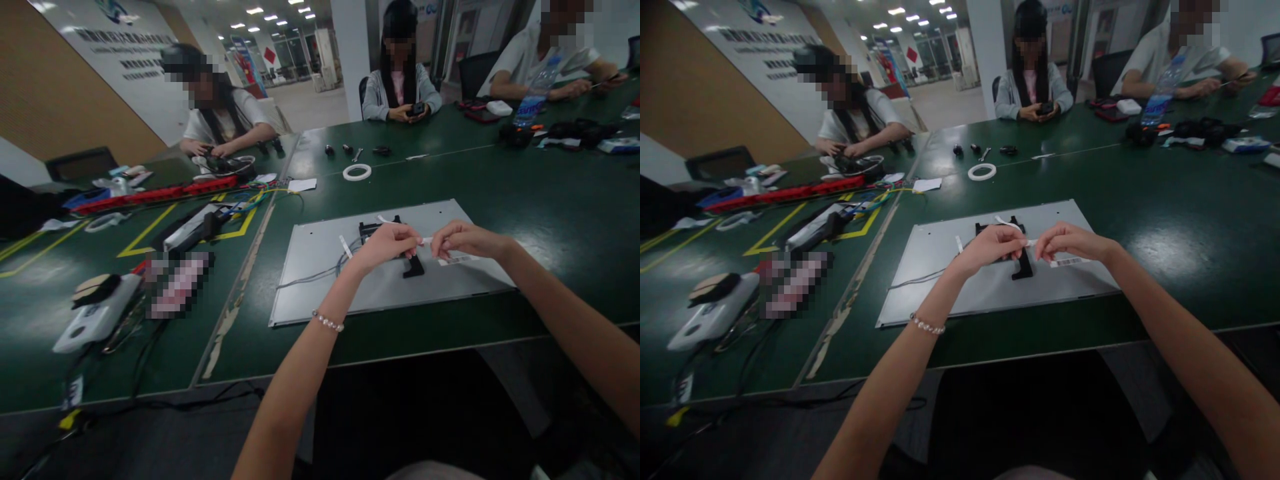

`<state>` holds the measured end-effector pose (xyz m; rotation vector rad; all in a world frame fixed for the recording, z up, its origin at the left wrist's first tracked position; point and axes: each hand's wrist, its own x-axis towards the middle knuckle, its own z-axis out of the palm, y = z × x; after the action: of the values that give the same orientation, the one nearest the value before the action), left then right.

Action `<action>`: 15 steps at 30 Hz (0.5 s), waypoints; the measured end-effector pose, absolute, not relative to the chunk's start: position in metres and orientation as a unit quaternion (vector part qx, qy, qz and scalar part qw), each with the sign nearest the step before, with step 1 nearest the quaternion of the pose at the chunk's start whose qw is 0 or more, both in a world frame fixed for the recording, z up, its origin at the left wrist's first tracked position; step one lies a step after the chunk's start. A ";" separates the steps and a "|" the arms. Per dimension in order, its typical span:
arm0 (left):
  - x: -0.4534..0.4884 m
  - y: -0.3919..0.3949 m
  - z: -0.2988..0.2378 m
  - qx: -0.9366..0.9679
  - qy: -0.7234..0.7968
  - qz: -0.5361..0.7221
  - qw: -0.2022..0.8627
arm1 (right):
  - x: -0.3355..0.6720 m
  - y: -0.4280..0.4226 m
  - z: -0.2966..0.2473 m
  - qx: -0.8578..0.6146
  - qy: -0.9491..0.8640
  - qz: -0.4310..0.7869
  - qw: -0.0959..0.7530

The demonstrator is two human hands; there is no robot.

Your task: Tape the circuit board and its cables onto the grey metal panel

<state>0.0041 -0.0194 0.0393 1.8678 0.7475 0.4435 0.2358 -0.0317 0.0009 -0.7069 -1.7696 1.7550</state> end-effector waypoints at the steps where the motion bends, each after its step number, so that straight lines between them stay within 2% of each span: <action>1: 0.002 -0.020 0.036 0.764 0.314 0.196 0.528 | 0.234 -0.032 0.002 -0.274 -0.652 0.653 0.270; 6: 0.000 -0.017 0.025 0.742 0.336 0.230 0.533 | 0.227 -0.034 0.006 -0.376 -0.637 0.606 0.292; 11: 0.001 -0.024 0.027 0.742 0.412 0.191 0.494 | 0.229 -0.030 0.005 -0.435 -0.648 0.585 0.220; 15: -0.003 -0.027 0.027 0.743 0.444 0.148 0.479 | 0.230 -0.030 0.003 -0.476 -0.643 0.567 0.195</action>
<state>-0.0030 -0.0265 0.0274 1.8135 1.0832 0.3616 0.2299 -0.0297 0.0032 -1.3338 -1.8031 1.5894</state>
